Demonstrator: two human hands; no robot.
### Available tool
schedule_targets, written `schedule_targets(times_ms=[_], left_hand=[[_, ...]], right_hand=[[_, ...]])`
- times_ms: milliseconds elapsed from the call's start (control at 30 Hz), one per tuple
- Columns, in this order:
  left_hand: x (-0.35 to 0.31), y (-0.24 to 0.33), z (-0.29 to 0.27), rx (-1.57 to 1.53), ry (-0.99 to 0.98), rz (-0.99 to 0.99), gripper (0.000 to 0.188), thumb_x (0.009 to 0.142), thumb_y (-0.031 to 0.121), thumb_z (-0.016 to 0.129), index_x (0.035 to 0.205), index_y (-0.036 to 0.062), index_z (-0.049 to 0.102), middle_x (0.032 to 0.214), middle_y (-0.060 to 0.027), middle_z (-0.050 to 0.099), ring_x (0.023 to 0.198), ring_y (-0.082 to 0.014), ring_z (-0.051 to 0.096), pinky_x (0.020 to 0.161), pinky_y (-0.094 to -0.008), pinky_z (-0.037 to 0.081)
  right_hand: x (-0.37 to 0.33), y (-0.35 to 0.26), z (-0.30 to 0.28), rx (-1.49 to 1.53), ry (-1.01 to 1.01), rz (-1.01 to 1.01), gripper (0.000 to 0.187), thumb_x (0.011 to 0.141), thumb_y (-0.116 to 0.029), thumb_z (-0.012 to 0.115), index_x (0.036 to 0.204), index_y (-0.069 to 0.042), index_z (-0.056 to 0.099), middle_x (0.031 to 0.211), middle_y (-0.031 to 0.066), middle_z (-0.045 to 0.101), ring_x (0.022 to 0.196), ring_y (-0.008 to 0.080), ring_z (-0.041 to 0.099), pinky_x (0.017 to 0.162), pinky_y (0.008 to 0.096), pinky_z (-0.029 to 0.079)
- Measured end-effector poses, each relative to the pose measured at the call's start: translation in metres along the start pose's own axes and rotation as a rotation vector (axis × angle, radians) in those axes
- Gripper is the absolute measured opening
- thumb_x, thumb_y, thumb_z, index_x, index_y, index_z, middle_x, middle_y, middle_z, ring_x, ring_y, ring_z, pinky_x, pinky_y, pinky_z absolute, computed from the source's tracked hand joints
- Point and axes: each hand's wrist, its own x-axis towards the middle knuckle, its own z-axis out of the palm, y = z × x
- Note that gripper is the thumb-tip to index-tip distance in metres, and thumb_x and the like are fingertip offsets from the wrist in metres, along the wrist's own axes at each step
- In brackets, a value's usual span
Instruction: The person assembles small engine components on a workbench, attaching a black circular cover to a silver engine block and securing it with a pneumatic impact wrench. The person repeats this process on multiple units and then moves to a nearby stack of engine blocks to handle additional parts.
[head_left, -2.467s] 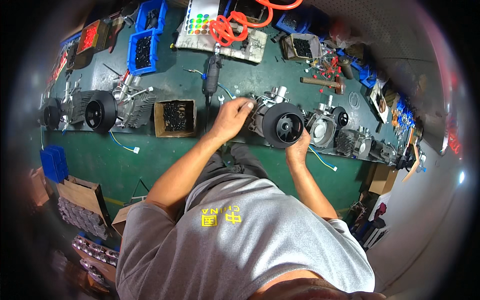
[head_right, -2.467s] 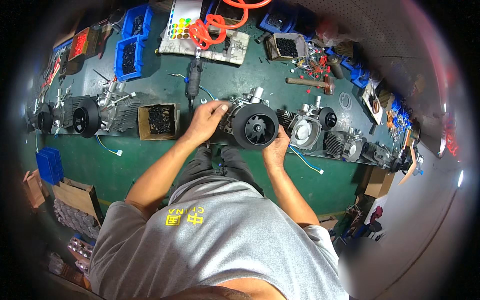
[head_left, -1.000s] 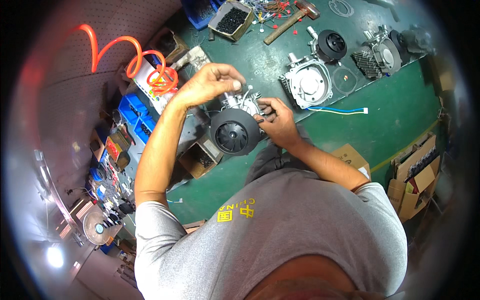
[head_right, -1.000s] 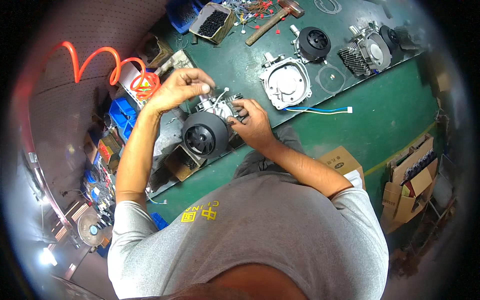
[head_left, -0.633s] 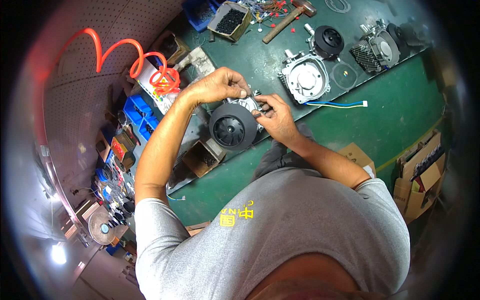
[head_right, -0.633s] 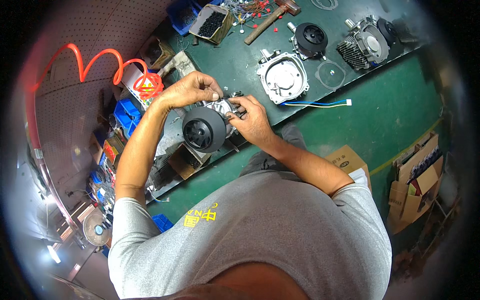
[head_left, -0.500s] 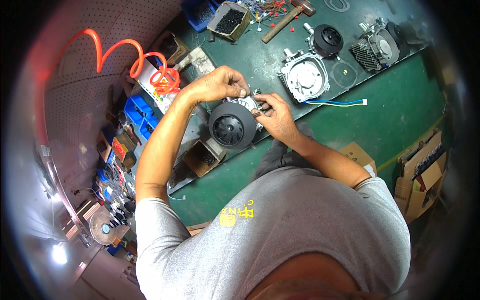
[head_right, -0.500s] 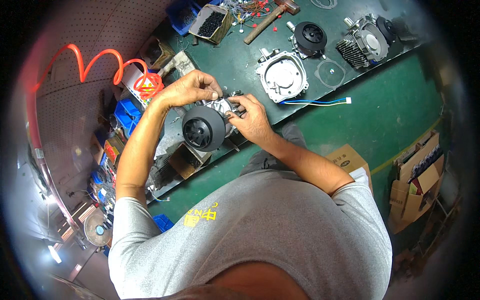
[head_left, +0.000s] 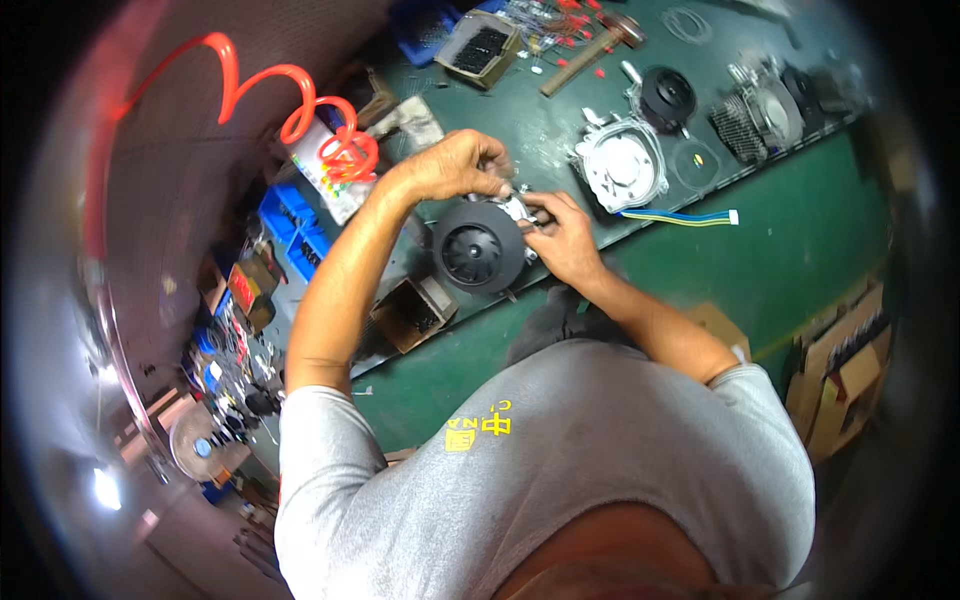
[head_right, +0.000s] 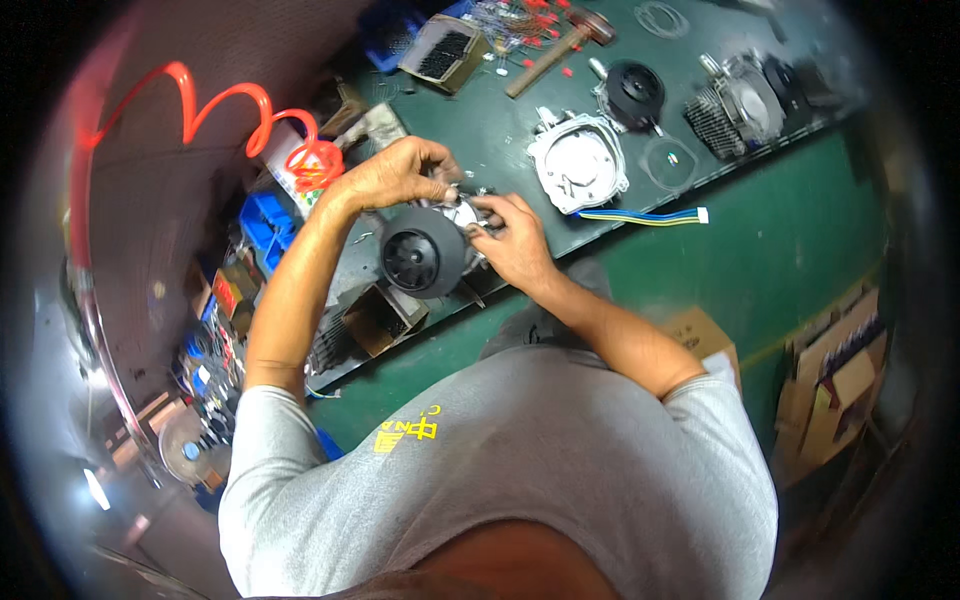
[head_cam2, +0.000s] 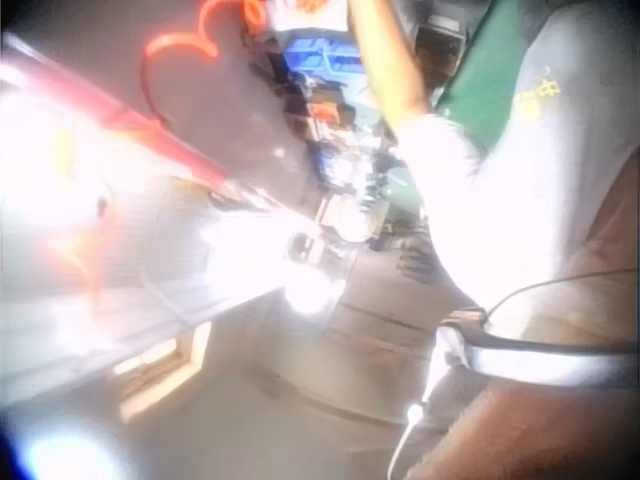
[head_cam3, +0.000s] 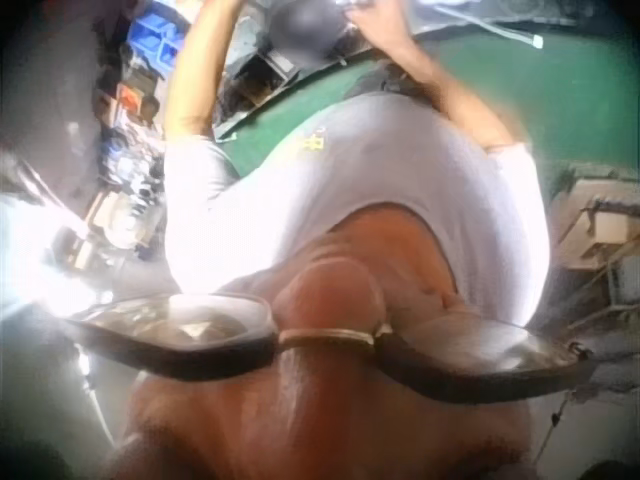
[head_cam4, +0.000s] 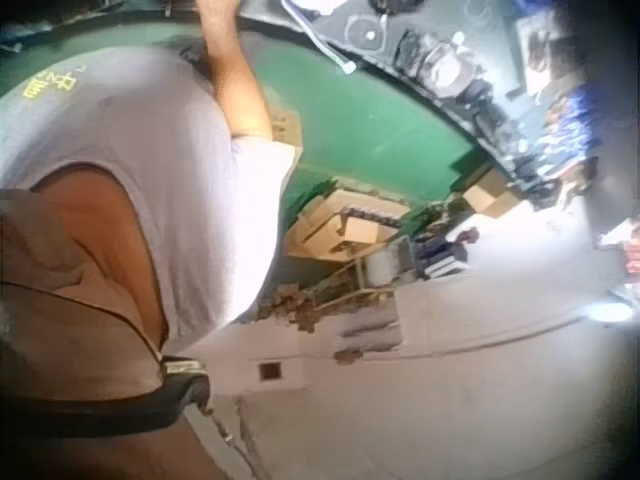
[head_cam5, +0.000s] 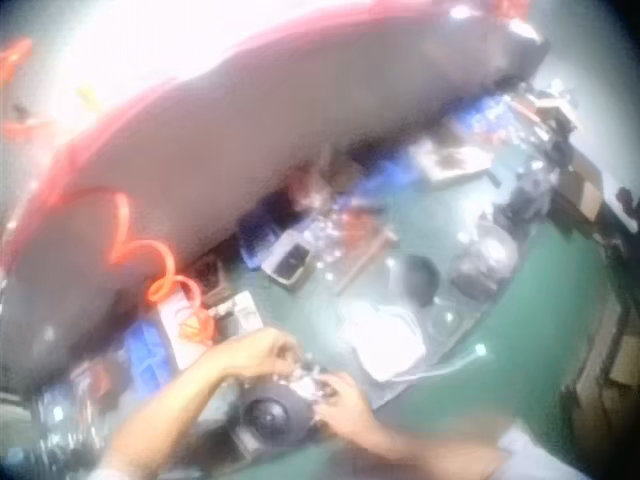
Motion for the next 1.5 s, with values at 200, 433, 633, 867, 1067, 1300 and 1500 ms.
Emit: schedule_targets(times_ms=[200, 433, 633, 867, 1067, 1300, 1500], left_hand=[[-0.046, -0.121, 0.047, -0.245, 1.233, -0.044, 0.021, 0.094, 0.017, 0.076, 0.103, -0.0022, 0.073, 0.088, -0.0030, 0.073, 0.078, -0.0115, 0.064, 0.073, -0.0283, 0.053], [-0.033, -0.269, 0.144, -0.240, 1.541, -0.796, 0.055, 0.075, 0.033, 0.087, 0.111, -0.0034, 0.067, 0.105, -0.0247, 0.074, 0.097, -0.0423, 0.072, 0.091, -0.0484, 0.056], [-0.037, -0.263, 0.130, -0.520, 1.364, -0.726, 0.038, 0.079, 0.030, 0.086, 0.089, -0.0028, 0.070, 0.086, -0.0176, 0.073, 0.081, -0.0276, 0.071, 0.076, -0.0430, 0.055], [-0.066, -0.211, 0.104, -0.854, 1.428, -0.196, 0.027, 0.091, 0.018, 0.077, 0.109, 0.0001, 0.066, 0.096, -0.0051, 0.069, 0.084, -0.0144, 0.061, 0.075, -0.0333, 0.052], [-0.123, -0.139, 0.068, -0.847, 1.555, 0.241, 0.026, 0.095, 0.020, 0.074, 0.110, 0.0005, 0.064, 0.095, -0.0023, 0.065, 0.085, -0.0119, 0.058, 0.079, -0.0301, 0.050], [-0.217, -0.074, 0.036, -0.824, 1.451, 0.392, 0.029, 0.098, 0.021, 0.067, 0.119, 0.0009, 0.066, 0.109, -0.0074, 0.073, 0.093, -0.0140, 0.062, 0.088, -0.0316, 0.050], [-0.271, -0.004, 0.048, -0.997, 1.160, 0.638, 0.053, 0.106, 0.029, 0.054, 0.148, -0.0029, 0.047, 0.133, -0.0225, 0.064, 0.103, -0.0258, 0.069, 0.093, -0.0396, 0.058]], right_hand=[[0.000, -0.005, 0.000, 0.036, -0.018, 0.075, 0.040, 0.088, -0.005, 0.079, 0.126, 0.003, 0.069, 0.108, 0.0107, 0.061, 0.087, 0.0121, 0.063, 0.072, 0.0259, 0.057], [0.000, -0.019, -0.007, -0.065, -0.102, 0.041, 0.040, 0.089, 0.003, 0.071, 0.129, 0.005, 0.065, 0.113, 0.0097, 0.061, 0.095, 0.0107, 0.062, 0.074, 0.0241, 0.057], [-0.006, -0.008, -0.017, -0.088, -0.079, -0.008, 0.038, 0.093, -0.001, 0.068, 0.130, 0.004, 0.065, 0.121, 0.0113, 0.063, 0.101, 0.0134, 0.063, 0.078, 0.0253, 0.057], [-0.013, -0.042, -0.036, -0.088, 0.042, -0.013, 0.031, 0.098, -0.006, 0.068, 0.127, 0.004, 0.067, 0.115, 0.0085, 0.072, 0.104, 0.0141, 0.066, 0.094, 0.0294, 0.053], [0.003, -0.108, -0.046, 0.002, 0.236, -0.327, 0.026, 0.099, -0.004, 0.067, 0.123, 0.003, 0.069, 0.116, 0.0077, 0.071, 0.102, 0.0124, 0.065, 0.090, 0.0275, 0.053], [-0.007, -0.228, 0.030, 0.126, -0.239, -0.426, 0.038, 0.096, -0.008, 0.071, 0.131, 0.004, 0.066, 0.118, 0.0100, 0.071, 0.103, 0.0125, 0.067, 0.089, 0.0273, 0.055], [-0.028, -0.203, 0.148, 0.138, -0.626, -0.167, 0.075, 0.094, -0.049, 0.075, 0.142, 0.005, 0.055, 0.094, 0.0088, 0.067, 0.078, 0.0145, 0.064, 0.072, 0.0289, 0.055]])
